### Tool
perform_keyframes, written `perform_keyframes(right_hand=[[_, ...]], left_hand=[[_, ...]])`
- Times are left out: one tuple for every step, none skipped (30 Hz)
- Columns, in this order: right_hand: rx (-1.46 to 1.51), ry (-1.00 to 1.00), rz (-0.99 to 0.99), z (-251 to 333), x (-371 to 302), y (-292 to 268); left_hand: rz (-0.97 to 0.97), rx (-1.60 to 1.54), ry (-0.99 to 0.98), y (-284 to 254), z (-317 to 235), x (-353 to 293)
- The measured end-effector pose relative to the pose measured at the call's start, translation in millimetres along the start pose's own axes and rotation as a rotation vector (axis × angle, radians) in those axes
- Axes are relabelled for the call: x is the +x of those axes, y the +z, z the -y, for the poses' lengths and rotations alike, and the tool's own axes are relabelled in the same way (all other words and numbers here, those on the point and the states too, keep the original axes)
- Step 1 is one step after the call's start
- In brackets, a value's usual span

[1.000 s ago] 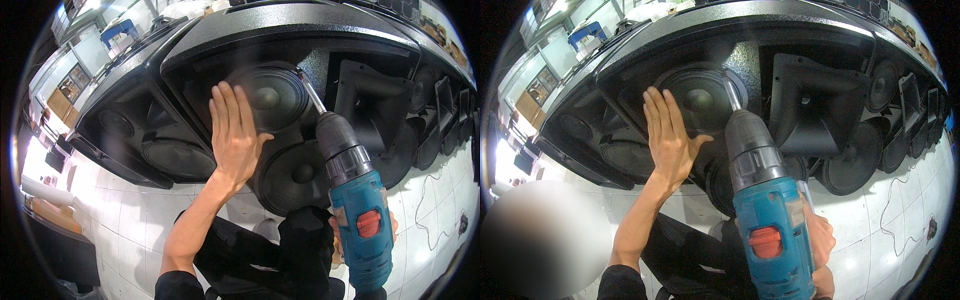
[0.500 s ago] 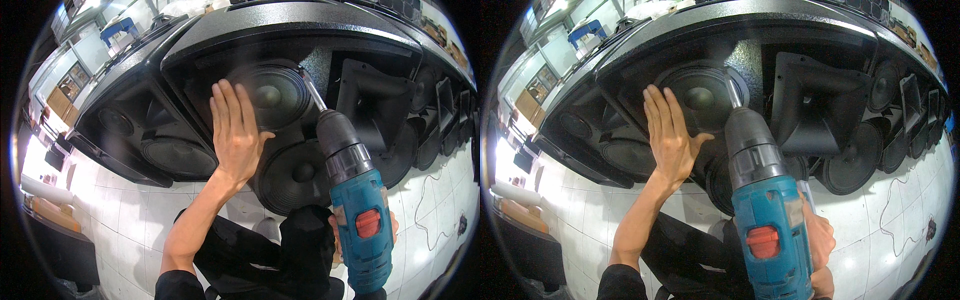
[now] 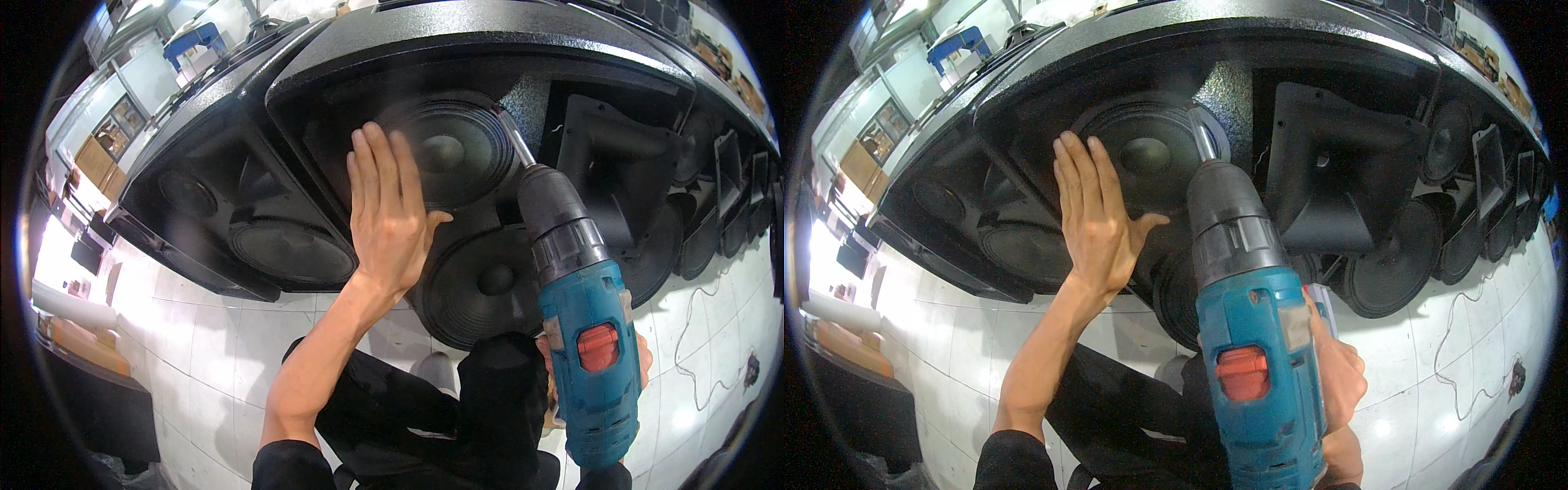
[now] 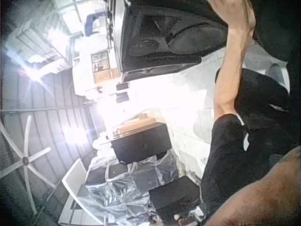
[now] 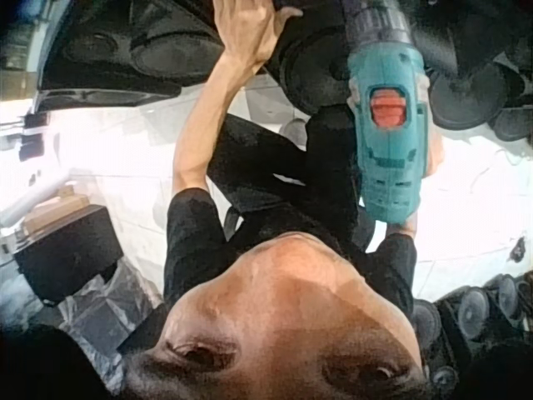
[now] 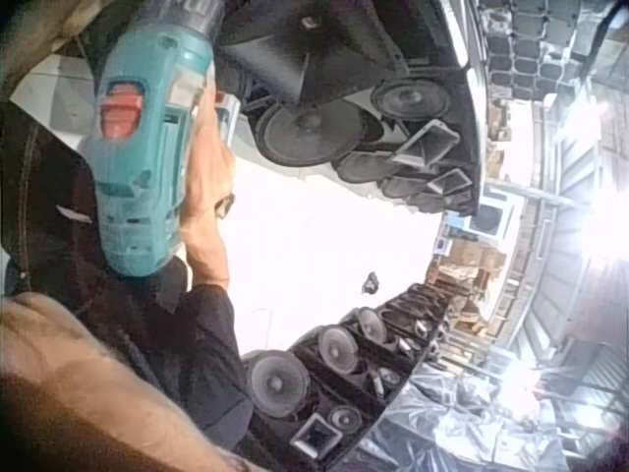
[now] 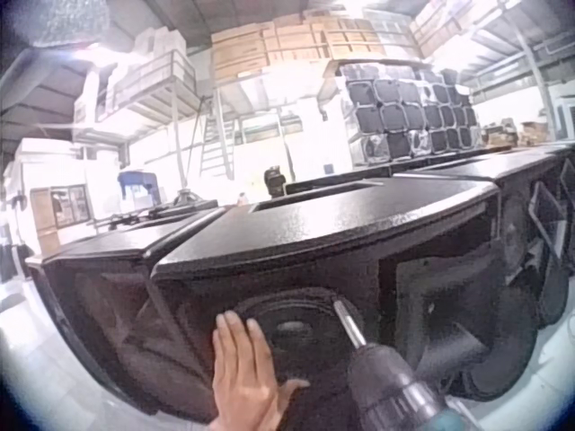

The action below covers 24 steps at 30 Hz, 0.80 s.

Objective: The person sits on the floor and uses a cordless drill to fasten screws into speaker cabinets. They repeatedly pick screws from a small box, align the drill, and drive screws into the speaker frames and cones.

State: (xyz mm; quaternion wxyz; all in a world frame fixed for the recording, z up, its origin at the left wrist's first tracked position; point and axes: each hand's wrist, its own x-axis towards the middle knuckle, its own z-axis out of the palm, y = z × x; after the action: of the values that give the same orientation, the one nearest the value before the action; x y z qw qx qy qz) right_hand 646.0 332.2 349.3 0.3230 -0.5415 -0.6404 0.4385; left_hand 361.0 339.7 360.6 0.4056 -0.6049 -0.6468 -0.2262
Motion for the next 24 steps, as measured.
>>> perform_keyframes(right_hand=[[0.01,-0.042,-0.007,-2,0,2],[0.05,-0.121,-0.031,-11,2,5],[0.019,-0.178,-0.046,-13,3,4],[-0.007,-0.236,-0.054,-16,5,4],[-0.104,-0.272,-0.054,-14,7,1],[-0.167,-0.294,-0.053,-10,8,0],[-0.23,-0.316,-0.052,-6,9,-2],[-0.259,-0.323,-0.05,2,10,-2],[-0.276,-0.405,-0.046,3,11,-1],[-0.296,-0.488,-0.052,3,11,-3],[-0.303,-0.646,-0.056,-2,12,-3],[-0.282,-0.713,-0.043,-6,13,-2],[-0.26,-0.779,-0.023,-11,14,0],[-0.211,-0.753,0.014,-16,15,3],[-0.187,-0.764,0.027,-18,16,5],[-0.16,-0.776,0.039,-20,17,6],[-0.158,-0.826,0.027,-19,20,6],[-0.158,-0.875,0.014,-19,23,6],[-0.133,-0.859,0.011,-23,24,4],[-0.109,-0.843,0.007,-27,25,2],[-0.09,-0.823,-0.001,-31,24,-2],[-0.159,-0.909,-0.049,-21,25,-3],[-0.198,-1.024,-0.078,2,25,1],[-0.237,-1.143,-0.119,28,24,6]], left_hand=[[-0.01,0.002,0.0,1,0,-1],[-0.026,-0.006,0.0,3,-2,0],[-0.022,-0.013,-0.006,4,-3,2],[-0.011,-0.012,-0.011,2,-4,2],[-0.001,-0.011,-0.016,1,-4,2],[0.006,-0.006,-0.015,1,-4,2],[0.013,-0.001,-0.017,0,-3,2],[0.021,0.005,-0.019,-1,-2,1],[0.026,0.004,-0.023,-1,-1,1],[0.024,-0.003,-0.026,-1,-2,1],[0.023,-0.009,-0.028,-1,-3,2],[0.018,-0.012,-0.027,-1,-4,3],[0.019,-0.013,-0.028,0,-4,2],[0.02,-0.015,-0.03,0,-4,1],[0.026,-0.015,-0.034,0,-4,1],[0.034,-0.012,-0.036,-1,-4,2],[0.041,-0.009,-0.038,-2,-4,2],[0.043,-0.004,-0.04,-3,-4,2],[0.036,-0.013,-0.044,-2,-5,3],[0.029,-0.024,-0.049,0,-8,4],[0.026,-0.041,-0.051,3,-12,6],[0.032,-0.045,-0.049,5,-15,7],[0.06,-0.005,-0.048,-1,-9,2],[0.063,0.036,-0.044,-7,1,-3]])
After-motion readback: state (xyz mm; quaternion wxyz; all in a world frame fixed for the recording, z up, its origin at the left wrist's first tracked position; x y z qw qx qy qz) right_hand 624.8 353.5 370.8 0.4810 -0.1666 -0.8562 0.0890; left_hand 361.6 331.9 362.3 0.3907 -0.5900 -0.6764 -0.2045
